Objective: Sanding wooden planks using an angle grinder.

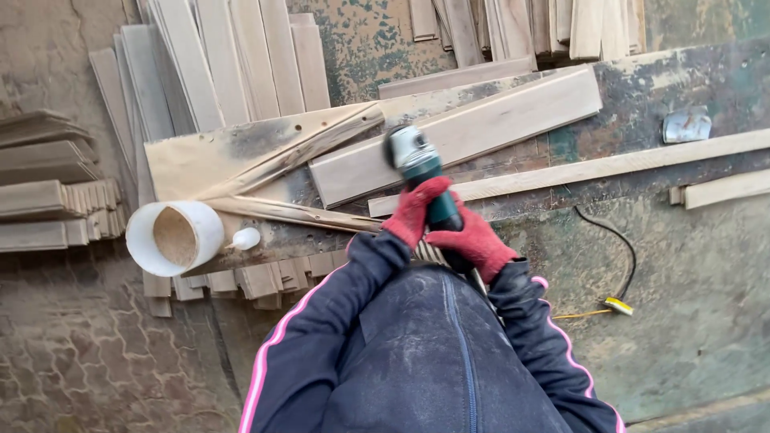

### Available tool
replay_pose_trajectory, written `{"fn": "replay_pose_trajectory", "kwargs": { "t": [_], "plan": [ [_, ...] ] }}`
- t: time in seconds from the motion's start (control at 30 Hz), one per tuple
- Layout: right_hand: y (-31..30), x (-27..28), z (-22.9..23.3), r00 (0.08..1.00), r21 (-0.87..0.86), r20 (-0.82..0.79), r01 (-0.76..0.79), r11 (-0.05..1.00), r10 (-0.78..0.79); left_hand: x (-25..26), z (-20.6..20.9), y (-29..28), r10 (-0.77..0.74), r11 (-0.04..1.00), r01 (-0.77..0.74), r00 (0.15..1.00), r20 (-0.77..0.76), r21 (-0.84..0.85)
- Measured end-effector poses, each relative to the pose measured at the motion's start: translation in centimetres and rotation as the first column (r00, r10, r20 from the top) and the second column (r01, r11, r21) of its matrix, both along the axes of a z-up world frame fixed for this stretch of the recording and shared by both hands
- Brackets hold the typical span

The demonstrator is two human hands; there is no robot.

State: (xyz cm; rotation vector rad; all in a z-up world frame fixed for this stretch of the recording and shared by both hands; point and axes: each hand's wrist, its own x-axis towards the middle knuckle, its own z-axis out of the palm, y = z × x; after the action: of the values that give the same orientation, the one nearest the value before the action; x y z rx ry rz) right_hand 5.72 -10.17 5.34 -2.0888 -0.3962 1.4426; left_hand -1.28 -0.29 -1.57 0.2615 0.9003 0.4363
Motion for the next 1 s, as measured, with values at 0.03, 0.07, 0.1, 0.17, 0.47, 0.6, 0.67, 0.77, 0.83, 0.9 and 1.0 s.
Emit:
{"fn": "replay_pose_trajectory", "kwargs": {
  "t": [0.03, 0.07, 0.1, 0.17, 0.47, 0.6, 0.67, 0.77, 0.83, 0.9, 1.0],
  "plan": [
    [-0.8, 0.8, -0.5, 0.996, 0.021, 0.024, 0.082, 0.996, -0.082, 1.3, 0.6, -0.3, -0.047, 0.997, 0.047, 0.999, 0.009, 0.054],
    [-1.6, 1.7, -1.0, 0.986, 0.044, 0.047, 0.158, 0.986, -0.16, 2.7, 1.3, -0.6, -0.091, 0.99, 0.088, 0.996, 0.017, 0.108],
    [-1.7, 2.0, -0.4, 0.985, 0.046, 0.044, 0.166, 0.985, -0.168, 3.4, 1.9, -0.9, -0.098, 0.989, 0.096, 0.995, 0.014, 0.111],
    [-1.7, 2.7, 1.0, 0.973, 0.047, 0.092, 0.209, 0.977, -0.213, 4.6, 3.0, -1.6, -0.177, 0.973, 0.181, 0.983, -0.044, 0.144],
    [-0.6, 1.2, -0.9, 1.0, -0.018, 0.006, -0.019, 1.0, 0.019, 0.1, 2.4, 0.3, -0.092, 0.995, 0.093, 0.995, -0.041, 0.035],
    [1.7, -0.2, 1.7, 0.996, 0.001, -0.036, -0.081, 0.997, 0.081, -3.1, 0.9, 0.6, -0.022, 1.0, 0.022, 0.999, -0.029, 0.002],
    [2.9, -0.8, 4.2, 0.988, 0.014, -0.081, -0.13, 0.991, 0.131, -4.5, 1.5, 0.7, 0.02, 0.996, -0.022, 0.999, -0.028, -0.085],
    [0.8, -0.1, 1.8, 0.961, 0.095, -0.099, -0.251, 0.963, 0.26, -6.9, 2.5, 0.8, 0.051, 0.996, -0.045, 0.995, 0.09, -0.073],
    [1.4, 4.4, 3.0, 0.971, 0.086, 0.054, -0.236, 0.968, 0.232, -8.4, 2.5, 0.8, 0.025, 0.999, -0.017, 0.982, 0.185, -0.048],
    [1.6, 10.4, 2.8, 0.953, 0.072, 0.203, -0.242, 0.968, 0.224, -9.5, 3.4, 0.4, 0.022, 1.0, -0.014, 0.961, 0.277, -0.028],
    [2.4, 21.0, -0.3, 0.736, 0.148, 0.677, -0.158, 0.976, 0.016, -10.8, 6.6, 0.5, -0.063, 0.984, -0.027, 0.865, 0.497, 0.174]
  ]
}}
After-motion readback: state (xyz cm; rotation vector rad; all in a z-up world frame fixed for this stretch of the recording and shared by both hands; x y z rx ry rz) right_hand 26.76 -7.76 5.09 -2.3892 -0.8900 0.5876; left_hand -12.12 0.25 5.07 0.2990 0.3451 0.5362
